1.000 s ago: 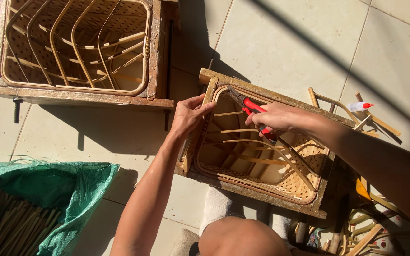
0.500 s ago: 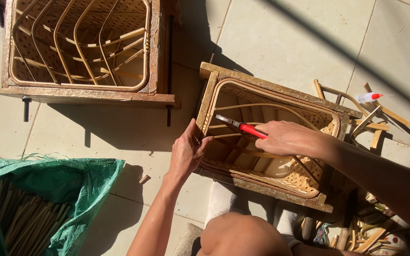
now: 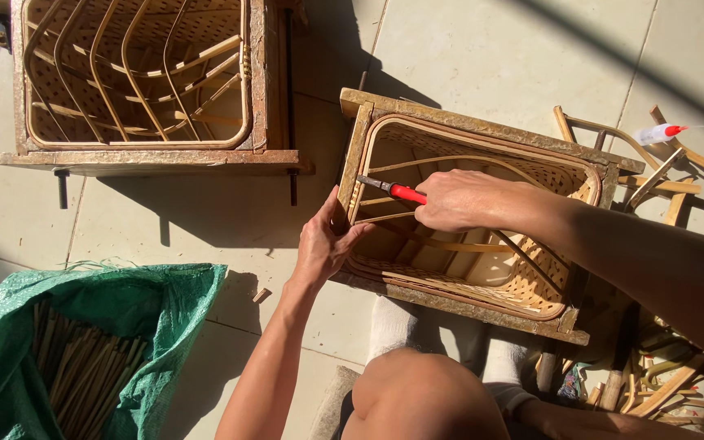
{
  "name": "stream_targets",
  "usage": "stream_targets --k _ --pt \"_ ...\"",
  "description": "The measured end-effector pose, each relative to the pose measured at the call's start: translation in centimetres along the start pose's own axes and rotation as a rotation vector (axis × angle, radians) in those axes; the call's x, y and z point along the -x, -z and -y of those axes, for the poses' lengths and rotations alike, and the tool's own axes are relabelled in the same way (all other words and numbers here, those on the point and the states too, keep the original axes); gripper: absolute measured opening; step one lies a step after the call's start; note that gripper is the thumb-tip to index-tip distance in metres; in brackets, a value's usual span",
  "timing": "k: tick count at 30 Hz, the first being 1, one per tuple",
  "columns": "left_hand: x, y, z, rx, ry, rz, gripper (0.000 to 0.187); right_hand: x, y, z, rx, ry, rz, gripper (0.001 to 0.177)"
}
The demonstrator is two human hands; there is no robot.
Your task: The person assembles a rectangular woven basket using a wooden mold. They apply glue to the rim, insert thin wooden strips, and secure them with a hammer and pliers. The person also uses a knife to trim excess material and adjusts the basket's position within the mold.
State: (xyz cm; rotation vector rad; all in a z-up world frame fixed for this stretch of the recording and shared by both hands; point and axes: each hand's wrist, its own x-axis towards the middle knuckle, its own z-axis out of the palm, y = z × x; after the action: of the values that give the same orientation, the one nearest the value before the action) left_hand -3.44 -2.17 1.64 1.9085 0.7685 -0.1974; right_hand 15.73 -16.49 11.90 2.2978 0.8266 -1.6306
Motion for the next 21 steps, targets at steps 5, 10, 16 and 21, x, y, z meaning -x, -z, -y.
stream_targets --k 5,10,16,21 --pt "-1.0 5.7 2.8 0.468 0.139 0.261 0.07 3.3 -0.4 -1.8 -0.065 0.055 -0.052 0.032" --pt "6.7 4.5 7.4 0.456 0.218 -0.178 0.07 8.6 -6.3 -11.5 -0.323 0.083 -0.132 0.042" --pt "11.9 -4.3 5.2 0.365 0.236 -0.477 0.101 11.8 -20.5 -26.9 -0.921 -0.159 -0.595 0.052" --pt "10.6 -6.7 3.4 0.548 0.212 -0.419 0.09 9.6 -36.4 -33.0 -1.135 -0.452 -0.918 0.06"
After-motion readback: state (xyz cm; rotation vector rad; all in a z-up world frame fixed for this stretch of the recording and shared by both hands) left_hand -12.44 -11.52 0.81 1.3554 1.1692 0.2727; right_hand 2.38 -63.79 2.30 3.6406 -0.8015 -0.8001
